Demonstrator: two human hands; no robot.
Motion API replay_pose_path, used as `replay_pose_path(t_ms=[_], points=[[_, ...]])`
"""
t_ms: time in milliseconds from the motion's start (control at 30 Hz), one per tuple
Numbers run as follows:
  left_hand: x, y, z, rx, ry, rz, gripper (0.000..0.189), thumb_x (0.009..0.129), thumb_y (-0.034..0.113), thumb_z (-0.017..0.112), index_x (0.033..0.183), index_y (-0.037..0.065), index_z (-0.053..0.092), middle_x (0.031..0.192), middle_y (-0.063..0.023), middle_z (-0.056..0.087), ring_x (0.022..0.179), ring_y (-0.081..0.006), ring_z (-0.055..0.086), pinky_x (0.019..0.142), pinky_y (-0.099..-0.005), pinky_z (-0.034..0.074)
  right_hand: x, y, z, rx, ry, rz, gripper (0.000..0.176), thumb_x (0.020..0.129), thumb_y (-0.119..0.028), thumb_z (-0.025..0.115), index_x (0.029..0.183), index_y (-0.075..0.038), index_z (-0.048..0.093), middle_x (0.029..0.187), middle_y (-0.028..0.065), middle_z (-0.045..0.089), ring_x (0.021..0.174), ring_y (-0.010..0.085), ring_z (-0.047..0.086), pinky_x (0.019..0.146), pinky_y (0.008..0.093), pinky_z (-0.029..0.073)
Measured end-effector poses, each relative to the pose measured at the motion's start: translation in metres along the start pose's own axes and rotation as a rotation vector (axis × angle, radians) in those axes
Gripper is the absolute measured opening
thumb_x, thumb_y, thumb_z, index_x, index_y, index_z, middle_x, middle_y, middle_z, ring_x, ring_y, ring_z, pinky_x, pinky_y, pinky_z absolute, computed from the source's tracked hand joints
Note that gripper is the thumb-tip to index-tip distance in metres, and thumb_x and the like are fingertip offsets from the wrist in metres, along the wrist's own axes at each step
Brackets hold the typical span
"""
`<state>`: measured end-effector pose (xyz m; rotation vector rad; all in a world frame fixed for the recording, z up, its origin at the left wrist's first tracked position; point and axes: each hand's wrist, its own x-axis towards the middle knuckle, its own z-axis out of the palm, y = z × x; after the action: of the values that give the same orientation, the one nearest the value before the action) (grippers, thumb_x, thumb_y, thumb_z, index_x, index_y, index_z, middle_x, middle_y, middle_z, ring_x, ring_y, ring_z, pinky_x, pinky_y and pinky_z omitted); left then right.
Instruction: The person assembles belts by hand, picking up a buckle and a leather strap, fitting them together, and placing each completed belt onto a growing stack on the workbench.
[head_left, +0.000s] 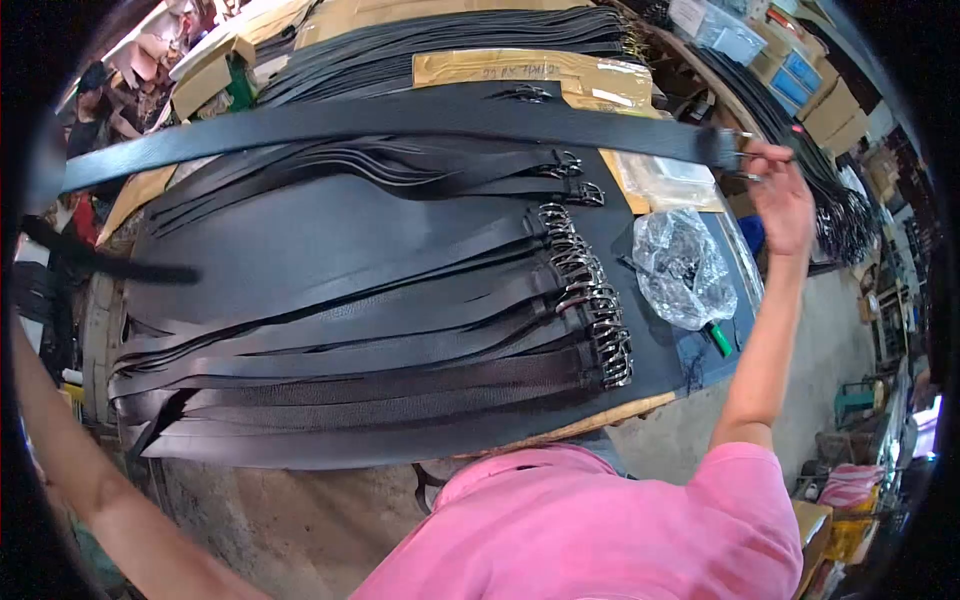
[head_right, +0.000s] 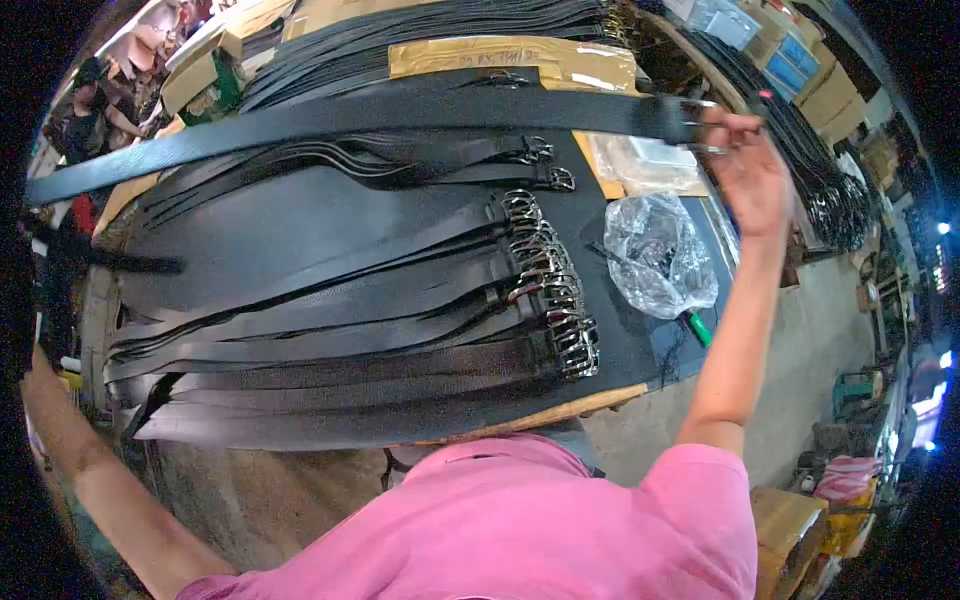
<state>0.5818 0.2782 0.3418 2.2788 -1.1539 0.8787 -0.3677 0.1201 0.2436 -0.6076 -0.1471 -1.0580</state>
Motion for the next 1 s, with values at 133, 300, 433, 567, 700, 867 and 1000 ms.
replay_pose_path(t_ms=[133, 300, 433, 567, 700, 867, 1000], points=[[-0.006, -0.084, 0.030, 0.049, -0.103, -0.104, 0.037, 0.087, 0.015, 0.054, 0.120, -0.001, 0.057, 0.124, -0.0218, 0.055, 0.114, -0.0306, 0.053, 0.097, -0.0387, 0.039, 0.038, 0.077, -0.028, -0.451, 0.078, 0.012, 0.026, 0.094, -0.018, 0.047, 0.101, 0.002, 0.062, 0.116, 0.0258, 0.058, 0.106, 0.0338, 0.058, 0.095, 0.0433, 0.046], [-0.033, -0.186, 0.110, 0.057, -0.339, -0.167, 0.039, 0.088, 0.014, 0.051, 0.124, -0.001, 0.054, 0.130, -0.0205, 0.052, 0.118, -0.0303, 0.050, 0.101, -0.0374, 0.037, 0.061, 0.157, -0.080, -0.122, 0.312, 0.197, 0.024, 0.095, -0.016, 0.047, 0.091, 0.005, 0.059, 0.093, 0.0202, 0.065, 0.113, 0.0409, 0.054, 0.096, 0.0504, 0.048], [-0.126, -0.264, 0.234, -0.196, -0.736, 0.009, 0.041, 0.089, 0.014, 0.048, 0.127, -0.001, 0.052, 0.134, -0.0196, 0.051, 0.122, -0.0300, 0.048, 0.104, -0.0364, 0.036, 0.050, 0.186, -0.135, -0.258, 0.525, 0.376, 0.032, 0.097, -0.022, 0.045, 0.084, 0.003, 0.060, 0.086, 0.0177, 0.066, 0.102, 0.0372, 0.061, 0.088, 0.0479, 0.051], [-0.237, -0.151, 0.257, -0.461, -0.571, -0.135, 0.064, 0.097, 0.046, 0.042, 0.131, -0.007, 0.045, 0.133, -0.0255, 0.048, 0.127, -0.0345, 0.043, 0.107, -0.0354, 0.032, 0.035, 0.187, -0.166, -0.319, 0.590, 0.407, 0.032, 0.096, -0.028, 0.047, 0.087, 0.000, 0.062, 0.087, 0.0155, 0.066, 0.092, 0.0323, 0.064, 0.084, 0.0439, 0.051], [-0.274, -0.018, 0.187, 0.147, -0.696, -0.214, 0.059, 0.095, 0.058, 0.020, 0.139, 0.028, 0.044, 0.145, -0.0095, 0.040, 0.139, -0.0335, 0.023, 0.108, -0.0620, 0.015, 0.030, 0.182, -0.157, -0.316, 0.640, 0.426, 0.033, 0.096, -0.026, 0.047, 0.089, 0.002, 0.061, 0.091, 0.0173, 0.067, 0.098, 0.0341, 0.063, 0.088, 0.0463, 0.050], [-0.280, -0.006, 0.176, 0.120, -0.606, -0.353, 0.055, 0.093, 0.058, 0.033, 0.133, 0.025, 0.052, 0.149, -0.0008, 0.036, 0.139, -0.0319, 0.025, 0.108, -0.0601, 0.014, 0.010, 0.169, -0.125, -0.697, 0.713, 0.290, 0.023, 0.090, -0.020, 0.061, 0.098, 0.001, 0.063, 0.098, 0.0142, 0.067, 0.097, 0.0297, 0.065, 0.089, 0.0402, 0.051], [-0.291, -0.014, 0.193, 0.160, -0.405, -0.416, 0.051, 0.094, 0.052, 0.035, 0.128, 0.022, 0.058, 0.144, -0.0009, 0.044, 0.136, -0.0308, 0.033, 0.109, -0.0544, 0.018, -0.033, 0.140, -0.091, -0.897, 0.726, 0.100, 0.021, 0.086, -0.014, 0.068, 0.098, 0.002, 0.064, 0.099, 0.0121, 0.066, 0.091, 0.0272, 0.067, 0.085, 0.0358, 0.052]])
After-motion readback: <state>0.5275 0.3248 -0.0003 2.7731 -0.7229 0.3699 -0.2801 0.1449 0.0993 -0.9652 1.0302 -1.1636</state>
